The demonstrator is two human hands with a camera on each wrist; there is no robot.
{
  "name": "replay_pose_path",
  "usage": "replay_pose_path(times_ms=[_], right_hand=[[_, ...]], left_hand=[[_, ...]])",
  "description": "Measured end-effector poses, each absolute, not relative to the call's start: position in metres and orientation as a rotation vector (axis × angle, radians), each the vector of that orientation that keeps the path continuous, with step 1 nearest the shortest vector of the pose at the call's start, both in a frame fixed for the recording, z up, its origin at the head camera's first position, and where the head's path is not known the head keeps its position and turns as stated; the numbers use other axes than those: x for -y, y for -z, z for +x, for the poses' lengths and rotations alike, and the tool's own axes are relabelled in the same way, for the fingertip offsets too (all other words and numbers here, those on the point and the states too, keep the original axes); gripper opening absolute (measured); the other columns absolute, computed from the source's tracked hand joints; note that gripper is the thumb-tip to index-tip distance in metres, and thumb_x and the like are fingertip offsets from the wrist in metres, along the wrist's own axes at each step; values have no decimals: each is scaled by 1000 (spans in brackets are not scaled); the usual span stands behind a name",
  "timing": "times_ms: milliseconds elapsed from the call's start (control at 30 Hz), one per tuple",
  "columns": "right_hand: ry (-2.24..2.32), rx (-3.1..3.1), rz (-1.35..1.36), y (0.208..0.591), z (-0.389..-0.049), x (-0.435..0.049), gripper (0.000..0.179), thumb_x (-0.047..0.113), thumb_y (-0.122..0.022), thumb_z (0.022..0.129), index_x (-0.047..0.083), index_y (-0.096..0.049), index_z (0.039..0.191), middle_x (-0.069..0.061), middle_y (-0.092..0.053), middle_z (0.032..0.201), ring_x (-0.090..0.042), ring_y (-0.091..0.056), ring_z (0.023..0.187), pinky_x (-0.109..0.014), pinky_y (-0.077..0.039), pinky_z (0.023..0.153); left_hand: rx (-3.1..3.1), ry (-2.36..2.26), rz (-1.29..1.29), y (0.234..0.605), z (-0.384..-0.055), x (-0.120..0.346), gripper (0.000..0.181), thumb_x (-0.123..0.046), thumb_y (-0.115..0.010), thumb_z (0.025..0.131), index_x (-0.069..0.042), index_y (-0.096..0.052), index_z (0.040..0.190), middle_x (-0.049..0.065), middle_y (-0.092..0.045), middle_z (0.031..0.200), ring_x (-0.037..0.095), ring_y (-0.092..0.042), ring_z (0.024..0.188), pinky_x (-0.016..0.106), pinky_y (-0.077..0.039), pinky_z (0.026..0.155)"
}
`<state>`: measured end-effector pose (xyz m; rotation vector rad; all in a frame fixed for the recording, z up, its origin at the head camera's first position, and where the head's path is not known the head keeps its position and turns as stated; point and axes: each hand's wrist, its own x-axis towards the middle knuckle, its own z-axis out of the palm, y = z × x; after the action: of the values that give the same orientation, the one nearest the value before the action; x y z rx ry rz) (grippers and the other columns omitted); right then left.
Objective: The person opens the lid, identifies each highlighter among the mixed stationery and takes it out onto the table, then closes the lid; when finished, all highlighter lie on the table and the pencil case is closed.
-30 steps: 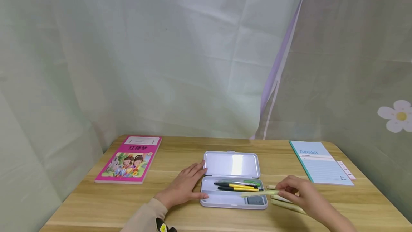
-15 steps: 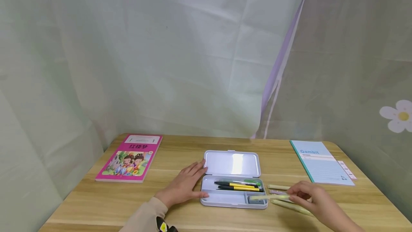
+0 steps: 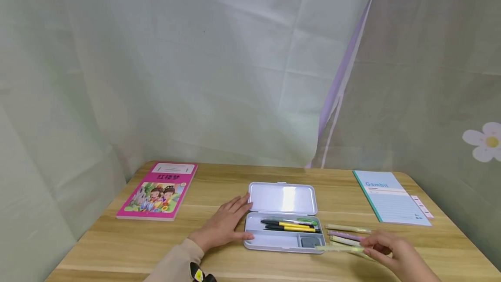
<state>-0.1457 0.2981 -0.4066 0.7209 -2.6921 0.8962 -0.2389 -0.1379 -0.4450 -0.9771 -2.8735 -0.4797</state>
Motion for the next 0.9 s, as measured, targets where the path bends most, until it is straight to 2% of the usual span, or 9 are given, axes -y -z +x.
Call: replay_pose_path(times_ms=[133, 400, 567, 900], right_hand=[[-903, 2662, 747, 411, -144, -303, 14, 5, -69, 85, 16, -70, 93, 19, -65, 90, 9, -48, 68, -17, -45, 53], [-866, 2497, 815, 422, -141, -310, 25, -4, -72, 78, 18, -68, 90, 22, -59, 83, 9, -46, 65, -13, -37, 48], [-875, 2478, 793, 428, -137, -316, 23, -5, -72, 77, 15, -69, 89, 21, -60, 81, 9, -48, 63, -10, -39, 49], [-888, 2639, 694, 433, -133, -329, 13, 0, -69, 83, 11, -71, 90, 23, -60, 81, 9, -47, 63, -17, -42, 47]], left_hand=[[2876, 483, -976, 445, -239, 138, 88, -69, -54, 83, -12, -36, 148, 7, -21, 161, 36, -27, 145, 53, -28, 117], [2883, 481, -976, 444, -239, 138, 88, -68, -56, 83, -12, -37, 148, 8, -22, 161, 37, -27, 145, 53, -28, 117], [2874, 480, -982, 445, -239, 138, 88, -67, -56, 83, -11, -37, 148, 8, -22, 161, 37, -27, 145, 53, -28, 117], [2862, 476, -989, 445, -239, 139, 87, -66, -57, 83, -11, -37, 148, 10, -23, 160, 37, -28, 144, 54, -29, 116]])
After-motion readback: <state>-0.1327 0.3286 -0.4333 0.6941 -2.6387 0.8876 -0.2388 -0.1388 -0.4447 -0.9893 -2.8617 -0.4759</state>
